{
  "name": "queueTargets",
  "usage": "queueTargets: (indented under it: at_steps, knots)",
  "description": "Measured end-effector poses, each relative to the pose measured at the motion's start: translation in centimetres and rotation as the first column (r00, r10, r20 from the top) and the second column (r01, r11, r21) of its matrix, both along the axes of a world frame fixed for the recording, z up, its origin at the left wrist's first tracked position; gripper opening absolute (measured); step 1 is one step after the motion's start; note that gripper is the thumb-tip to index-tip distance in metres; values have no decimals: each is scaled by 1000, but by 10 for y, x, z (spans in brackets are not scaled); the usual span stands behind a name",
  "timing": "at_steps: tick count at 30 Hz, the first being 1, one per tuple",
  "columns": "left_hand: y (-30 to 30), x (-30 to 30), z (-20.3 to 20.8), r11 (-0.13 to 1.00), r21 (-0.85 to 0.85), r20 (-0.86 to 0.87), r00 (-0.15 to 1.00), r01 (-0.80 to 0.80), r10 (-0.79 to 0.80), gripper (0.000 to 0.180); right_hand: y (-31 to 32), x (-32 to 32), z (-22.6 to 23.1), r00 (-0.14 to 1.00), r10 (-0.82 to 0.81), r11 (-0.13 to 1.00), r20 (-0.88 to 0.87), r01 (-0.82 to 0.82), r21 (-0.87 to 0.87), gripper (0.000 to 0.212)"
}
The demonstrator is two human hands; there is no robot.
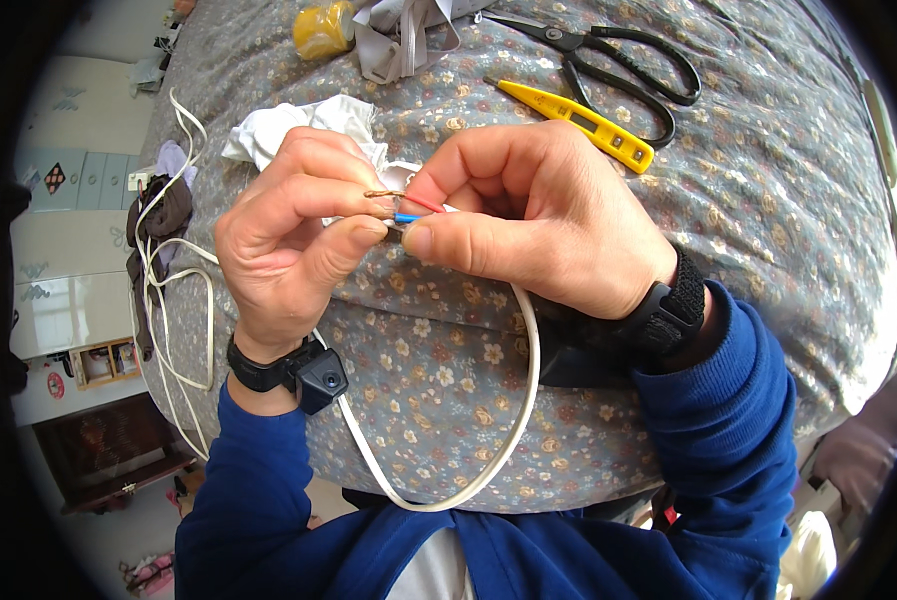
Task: The person strips the insulation from the ends of a white power cord, twists the exposed copper strands, and inserts each wire into the terminals of a white three-prong plug. They use scissors to trim the wire ends and repeatedly adjust the wires to fit the terminals.
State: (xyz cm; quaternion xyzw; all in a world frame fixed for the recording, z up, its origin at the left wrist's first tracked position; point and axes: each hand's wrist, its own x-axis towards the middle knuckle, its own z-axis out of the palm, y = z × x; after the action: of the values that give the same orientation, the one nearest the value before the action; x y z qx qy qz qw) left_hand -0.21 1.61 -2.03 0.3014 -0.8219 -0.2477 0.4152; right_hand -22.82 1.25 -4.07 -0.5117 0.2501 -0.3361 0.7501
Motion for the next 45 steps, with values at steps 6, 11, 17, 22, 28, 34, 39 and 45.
queueTargets:
  at_steps: [6, 11, 17, 22, 28, 34, 39, 45]
  knots:
    - [0, -3, 0, 1000, -2, 21, 999, 28, -28, 24, 1, 1, 2, 999, -4, 999, -48, 1, -46, 17]
    - [2, -3, 3, 991, 109, 28, 997, 71, -74, 20, 3, 3, 2, 995, -3, 998, -104, -4, -66, 17]
    - [7, -1, 4, 995, 41, 206, 975, -93, 83, 14, 4, 1, -1, 993, -43, 999, -110, 41, -28, 14]
    - [1, 3, 9, 962, 159, -38, 972, -222, 230, 11, 3, -6, -1, 991, -135, 991, -16, 135, -4, 13]
    - [11, -7, 8, 982, 178, 110, 993, -56, 37, 34, 5, -2, -1, 995, -98, 993, -25, 96, -67, 15]
    - [15, -14, 11, 982, 164, 161, 985, -92, 66, 27, 6, 0, -3, 956, -206, 919, -208, 117, -377, 20]
    - [15, -12, 14, 992, 54, 243, 965, -112, 96, 16, 7, 3, -4, 911, -283, 835, -300, 80, -545, 20]
    - [4, -11, 11, 975, -224, 300, 951, -8, 76, 14, 7, -1, 7, 978, -74, 997, -193, 66, -47, 18]
